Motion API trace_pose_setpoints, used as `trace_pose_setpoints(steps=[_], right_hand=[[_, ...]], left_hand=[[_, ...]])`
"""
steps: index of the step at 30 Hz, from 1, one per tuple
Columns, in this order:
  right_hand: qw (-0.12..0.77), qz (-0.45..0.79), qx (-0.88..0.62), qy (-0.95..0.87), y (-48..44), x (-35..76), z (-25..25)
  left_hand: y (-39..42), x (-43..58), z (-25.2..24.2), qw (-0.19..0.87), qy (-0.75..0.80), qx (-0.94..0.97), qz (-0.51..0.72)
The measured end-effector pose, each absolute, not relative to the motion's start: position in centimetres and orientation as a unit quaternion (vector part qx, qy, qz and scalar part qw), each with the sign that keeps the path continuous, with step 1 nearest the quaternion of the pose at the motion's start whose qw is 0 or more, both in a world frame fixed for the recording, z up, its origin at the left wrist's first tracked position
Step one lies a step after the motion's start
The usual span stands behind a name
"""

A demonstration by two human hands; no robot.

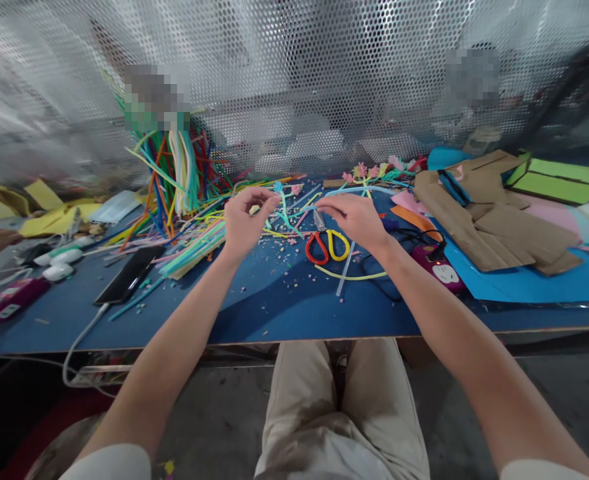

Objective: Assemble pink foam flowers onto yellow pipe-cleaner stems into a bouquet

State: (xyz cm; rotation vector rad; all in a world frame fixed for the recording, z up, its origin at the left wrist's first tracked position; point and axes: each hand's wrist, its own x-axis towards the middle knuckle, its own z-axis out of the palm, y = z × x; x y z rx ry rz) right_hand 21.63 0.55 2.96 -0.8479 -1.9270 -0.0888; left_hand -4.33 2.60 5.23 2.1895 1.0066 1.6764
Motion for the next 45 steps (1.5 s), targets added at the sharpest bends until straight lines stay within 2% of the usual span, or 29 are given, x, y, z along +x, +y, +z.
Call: trace_pose_setpoints(steps=[3,7,19,22,26,29,32,34,39,45], right_hand=[[0.481,-0.029,-0.354,-0.802,0.8,21.3,2.6],[0.463,-0.015,-0.367,-0.806,1.0,20.8,2.0],[0.351,0.078,-0.383,-0.851,1.3,19.9,1.3],[0.338,0.065,-0.384,-0.857,1.6,20.3,1.1],[0.287,-0.036,-0.403,-0.868,1.8,20.7,1.3],[0.343,-0.092,-0.431,-0.829,1.3,20.8,2.0],[0.449,-0.080,-0.409,-0.790,0.6,20.4,2.8],[0.486,-0.069,-0.382,-0.783,0.2,20.1,3.0],[0.501,-0.064,-0.349,-0.789,-0.1,19.4,2.5],[0.523,-0.084,-0.351,-0.772,0.1,19.4,2.2]], left_hand=[[2.6,-4.2,5.0,0.060,0.335,0.767,0.544],[2.2,-3.7,4.7,0.074,0.325,0.783,0.526],[2.8,-3.1,2.8,0.245,0.296,0.737,0.556],[2.9,-3.0,2.7,0.237,0.314,0.740,0.545],[2.5,-2.7,2.7,0.281,0.323,0.739,0.521],[2.4,-2.3,2.3,0.338,0.313,0.719,0.520],[2.5,-2.0,1.7,0.378,0.312,0.701,0.518],[2.5,-1.8,1.3,0.399,0.312,0.693,0.513],[2.2,-1.5,1.2,0.411,0.307,0.700,0.497],[2.1,-1.4,1.3,0.376,0.256,0.747,0.485]])
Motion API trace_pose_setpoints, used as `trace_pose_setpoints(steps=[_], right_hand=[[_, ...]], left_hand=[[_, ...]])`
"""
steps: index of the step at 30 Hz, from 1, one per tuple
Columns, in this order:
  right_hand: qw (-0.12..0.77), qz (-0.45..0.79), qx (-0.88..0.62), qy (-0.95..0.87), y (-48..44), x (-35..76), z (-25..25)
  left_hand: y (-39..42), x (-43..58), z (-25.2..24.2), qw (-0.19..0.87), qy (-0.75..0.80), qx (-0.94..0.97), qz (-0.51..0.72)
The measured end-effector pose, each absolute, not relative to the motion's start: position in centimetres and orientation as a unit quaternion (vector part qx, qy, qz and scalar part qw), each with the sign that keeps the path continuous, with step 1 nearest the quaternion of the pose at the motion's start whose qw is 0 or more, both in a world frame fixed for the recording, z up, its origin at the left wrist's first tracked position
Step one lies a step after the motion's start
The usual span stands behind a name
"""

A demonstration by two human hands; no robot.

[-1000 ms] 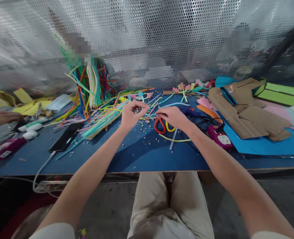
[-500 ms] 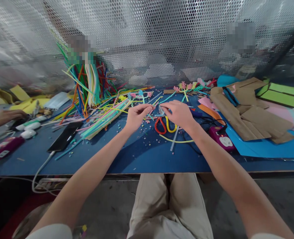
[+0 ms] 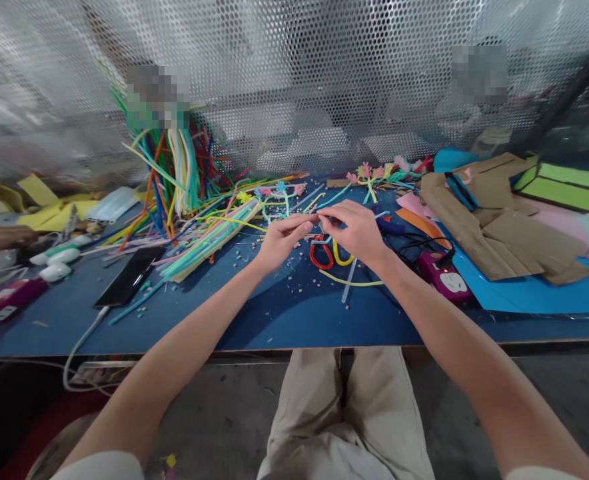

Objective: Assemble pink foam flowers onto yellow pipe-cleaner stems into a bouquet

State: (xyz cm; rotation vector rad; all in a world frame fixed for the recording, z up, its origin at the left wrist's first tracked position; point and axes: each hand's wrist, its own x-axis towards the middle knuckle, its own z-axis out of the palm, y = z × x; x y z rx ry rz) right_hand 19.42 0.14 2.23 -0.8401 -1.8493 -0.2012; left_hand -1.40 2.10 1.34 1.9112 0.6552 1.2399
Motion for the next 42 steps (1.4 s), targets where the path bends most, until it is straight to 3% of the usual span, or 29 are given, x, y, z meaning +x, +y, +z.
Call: trace_pose_setpoints(steps=[19,32,42], right_hand=[[0.529,-0.022,-0.420,-0.737,0.4,20.3,2.6],[0.505,-0.073,-0.320,-0.799,0.6,21.0,2.4],[0.481,-0.107,-0.276,-0.826,0.6,21.2,3.0]], left_hand=[[1.4,-1.2,1.5,0.278,0.211,0.838,0.419],[1.0,-1.3,1.6,0.492,0.231,0.708,0.451],[1.1,-1.8,2.3,0.486,0.245,0.707,0.452]])
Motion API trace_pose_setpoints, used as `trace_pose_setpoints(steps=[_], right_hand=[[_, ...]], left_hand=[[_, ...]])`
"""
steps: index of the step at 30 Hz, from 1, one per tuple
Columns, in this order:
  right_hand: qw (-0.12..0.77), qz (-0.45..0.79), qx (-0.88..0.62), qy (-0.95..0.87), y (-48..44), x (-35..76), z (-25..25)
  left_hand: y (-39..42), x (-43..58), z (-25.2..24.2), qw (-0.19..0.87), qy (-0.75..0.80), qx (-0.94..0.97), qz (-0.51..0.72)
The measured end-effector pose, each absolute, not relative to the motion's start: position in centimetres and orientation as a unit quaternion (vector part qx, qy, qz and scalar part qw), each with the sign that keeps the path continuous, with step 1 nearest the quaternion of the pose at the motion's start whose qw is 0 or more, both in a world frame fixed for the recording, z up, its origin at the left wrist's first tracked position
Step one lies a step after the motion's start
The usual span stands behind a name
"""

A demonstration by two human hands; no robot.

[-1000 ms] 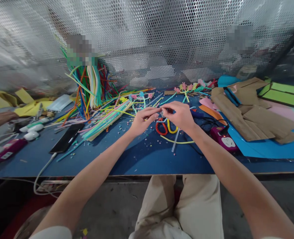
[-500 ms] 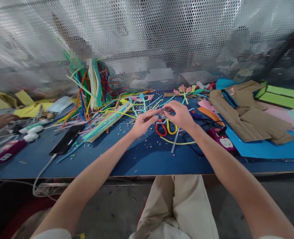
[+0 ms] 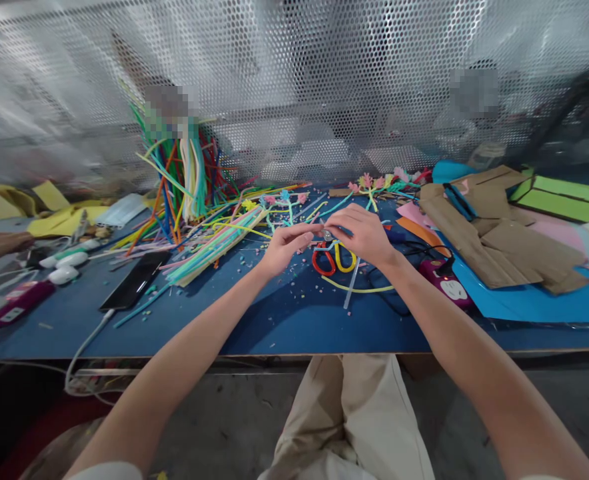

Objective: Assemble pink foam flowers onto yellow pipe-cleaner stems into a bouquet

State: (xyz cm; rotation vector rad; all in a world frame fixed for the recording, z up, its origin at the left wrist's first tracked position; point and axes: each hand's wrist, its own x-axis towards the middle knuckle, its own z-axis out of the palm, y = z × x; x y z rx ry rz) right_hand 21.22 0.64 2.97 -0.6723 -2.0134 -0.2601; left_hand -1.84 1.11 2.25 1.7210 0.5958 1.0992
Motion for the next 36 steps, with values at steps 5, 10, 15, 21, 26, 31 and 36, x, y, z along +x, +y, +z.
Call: trace_pose_setpoints(steps=[5,10,15,21,26,31,36], right_hand=[[0.428,-0.105,-0.301,-0.846,0.6,21.0,3.1],[0.401,-0.093,-0.352,-0.840,0.5,20.9,3.2],[0.402,-0.119,-0.391,-0.819,0.5,21.4,3.8],[0.387,-0.075,-0.316,-0.863,0.5,21.5,4.0],[0.324,-0.024,-0.307,-0.894,0.8,21.3,3.6],[0.201,0.067,-0.323,-0.922,1.1,21.3,3.0],[0.185,0.125,-0.342,-0.913,0.4,20.8,3.2]], left_hand=[[1.3,-2.1,2.4,0.487,0.247,0.718,0.432],[1.3,-2.1,2.5,0.467,0.252,0.724,0.441],[1.4,-2.2,2.6,0.452,0.286,0.711,0.456],[2.5,-2.3,2.2,0.352,0.308,0.757,0.456],[2.8,-3.0,2.3,0.198,0.310,0.855,0.367],[3.3,-3.4,1.7,0.096,0.395,0.859,0.311],[4.0,-3.4,0.5,0.025,0.348,0.905,0.243]])
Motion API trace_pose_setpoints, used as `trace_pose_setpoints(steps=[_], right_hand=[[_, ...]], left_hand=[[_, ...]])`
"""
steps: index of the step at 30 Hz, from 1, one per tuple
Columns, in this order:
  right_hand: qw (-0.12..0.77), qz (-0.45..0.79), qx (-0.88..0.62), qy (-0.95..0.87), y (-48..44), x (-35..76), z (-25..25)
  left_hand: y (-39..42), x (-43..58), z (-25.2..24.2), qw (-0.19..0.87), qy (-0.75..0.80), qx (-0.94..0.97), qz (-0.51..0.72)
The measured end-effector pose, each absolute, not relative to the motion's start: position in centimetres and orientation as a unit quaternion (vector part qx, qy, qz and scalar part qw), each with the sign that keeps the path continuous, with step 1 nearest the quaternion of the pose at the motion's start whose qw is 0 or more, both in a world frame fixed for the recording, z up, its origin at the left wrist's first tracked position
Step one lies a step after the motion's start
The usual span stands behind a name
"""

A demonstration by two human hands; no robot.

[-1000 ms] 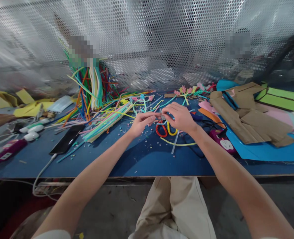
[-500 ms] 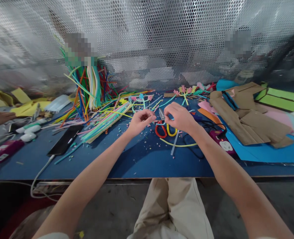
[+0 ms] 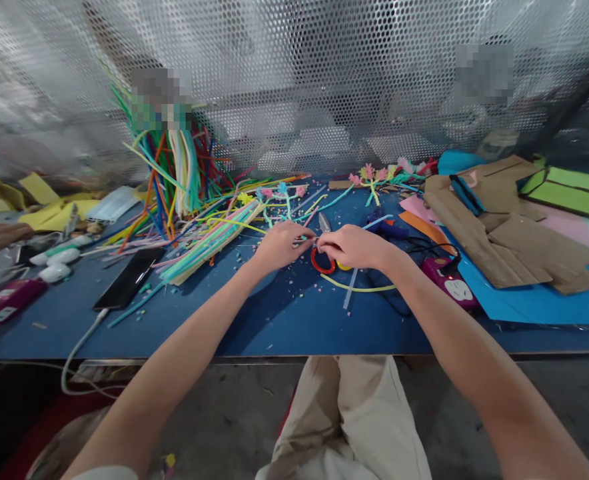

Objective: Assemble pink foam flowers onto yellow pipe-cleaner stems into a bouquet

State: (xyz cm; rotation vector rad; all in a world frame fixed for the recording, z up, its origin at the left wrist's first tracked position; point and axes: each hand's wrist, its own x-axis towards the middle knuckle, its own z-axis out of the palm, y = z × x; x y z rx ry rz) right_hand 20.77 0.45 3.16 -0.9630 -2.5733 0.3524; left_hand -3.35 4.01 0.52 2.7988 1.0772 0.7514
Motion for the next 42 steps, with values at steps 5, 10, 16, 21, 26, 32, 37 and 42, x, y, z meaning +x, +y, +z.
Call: trace_pose_setpoints(steps=[5,10,16,21,26,32,37,42], right_hand=[[0.178,0.128,-0.366,-0.904,0.6,20.5,2.6],[0.269,0.076,-0.422,-0.863,1.1,20.3,1.8],[0.394,0.004,-0.449,-0.802,1.3,20.3,1.9],[0.442,0.039,-0.481,-0.756,1.3,20.3,1.9],[0.442,0.121,-0.458,-0.762,1.3,20.1,1.5],[0.462,0.153,-0.459,-0.743,1.5,20.1,1.4],[0.469,0.156,-0.455,-0.741,1.5,19.9,1.3],[0.473,0.190,-0.471,-0.720,1.0,19.7,1.7]], left_hand=[[4.0,-3.2,0.1,0.048,0.368,0.911,0.179],[3.9,-3.3,0.3,0.055,0.387,0.895,0.216],[3.4,-3.6,1.1,0.025,0.428,0.850,0.308],[3.2,-3.5,1.6,0.018,0.426,0.841,0.332],[2.6,-3.1,1.8,0.034,0.402,0.855,0.326],[2.8,-3.1,2.0,0.069,0.330,0.872,0.356],[3.7,-3.7,1.9,0.103,0.282,0.874,0.381],[3.8,-3.8,1.9,0.066,0.262,0.877,0.397]])
